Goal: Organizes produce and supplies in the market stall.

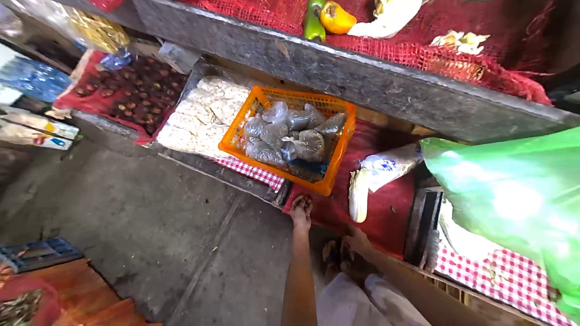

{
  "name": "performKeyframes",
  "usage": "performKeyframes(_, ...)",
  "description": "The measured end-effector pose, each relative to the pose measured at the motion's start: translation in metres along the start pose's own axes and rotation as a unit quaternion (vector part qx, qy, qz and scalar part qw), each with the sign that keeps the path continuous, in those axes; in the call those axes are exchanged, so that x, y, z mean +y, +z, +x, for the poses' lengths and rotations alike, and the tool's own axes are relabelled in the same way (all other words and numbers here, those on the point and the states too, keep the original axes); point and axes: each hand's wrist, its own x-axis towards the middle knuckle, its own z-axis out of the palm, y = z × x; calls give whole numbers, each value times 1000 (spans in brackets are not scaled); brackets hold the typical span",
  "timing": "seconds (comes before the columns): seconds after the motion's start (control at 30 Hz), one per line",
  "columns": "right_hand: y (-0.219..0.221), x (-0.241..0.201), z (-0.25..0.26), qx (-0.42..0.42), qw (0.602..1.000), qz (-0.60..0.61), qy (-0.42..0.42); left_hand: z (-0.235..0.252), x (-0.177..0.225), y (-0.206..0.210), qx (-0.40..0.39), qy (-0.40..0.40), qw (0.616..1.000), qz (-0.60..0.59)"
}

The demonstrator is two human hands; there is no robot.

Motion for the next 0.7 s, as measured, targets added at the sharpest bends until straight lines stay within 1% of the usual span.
performKeyframes(0.07, -2, 4, -6, -5, 999, -36, -33, -9, 11, -10, 6, -14, 1000, 4)
performKeyframes(0.13, -7, 7, -11, -21, 999, -32, -32, -28, 13, -8, -3, -30, 997, 66)
performKeyframes(0.23, -19, 7, -21, -68, 998, 15, -3, -53, 4, 17, -32, -43, 984, 169)
performKeyframes(0.27, -27, 5, -27, -82, 996, 29, 1, -60, 3, 27, -45, -34, 976, 210)
performKeyframes(0.3, -36, 5, -32, -87, 995, 41, -6, -69, 3, 36, -64, -8, 961, 267)
performKeyframes(0.37, -55, 11, -37, -64, 996, 60, -28, -89, 13, 50, -122, 55, 913, 386)
performKeyframes(0.4, -65, 11, -39, -44, 996, 68, -33, -103, 29, 52, -175, 61, 884, 429)
performKeyframes(0.47, -82, 10, -44, 1, 996, 80, -31, -123, 74, 45, -318, 38, 832, 453)
performKeyframes(0.5, -89, 3, -50, 24, 995, 91, -30, -123, 97, 39, -371, 32, 817, 440)
performKeyframes(0.53, -94, -7, -56, 49, 992, 107, -34, -116, 123, 34, -392, 32, 814, 427)
performKeyframes(0.57, -97, -19, -60, 72, 988, 126, -42, -105, 149, 32, -383, 52, 823, 417)
performKeyframes(0.6, -96, -33, -62, 96, 982, 151, -53, -89, 176, 33, -346, 86, 835, 418)
performKeyframes(0.67, -87, -71, -63, 132, 967, 199, -88, -43, 229, 42, -238, 164, 852, 437)
performKeyframes(0.7, -80, -92, -61, 145, 959, 216, -111, -17, 252, 49, -191, 189, 852, 450)
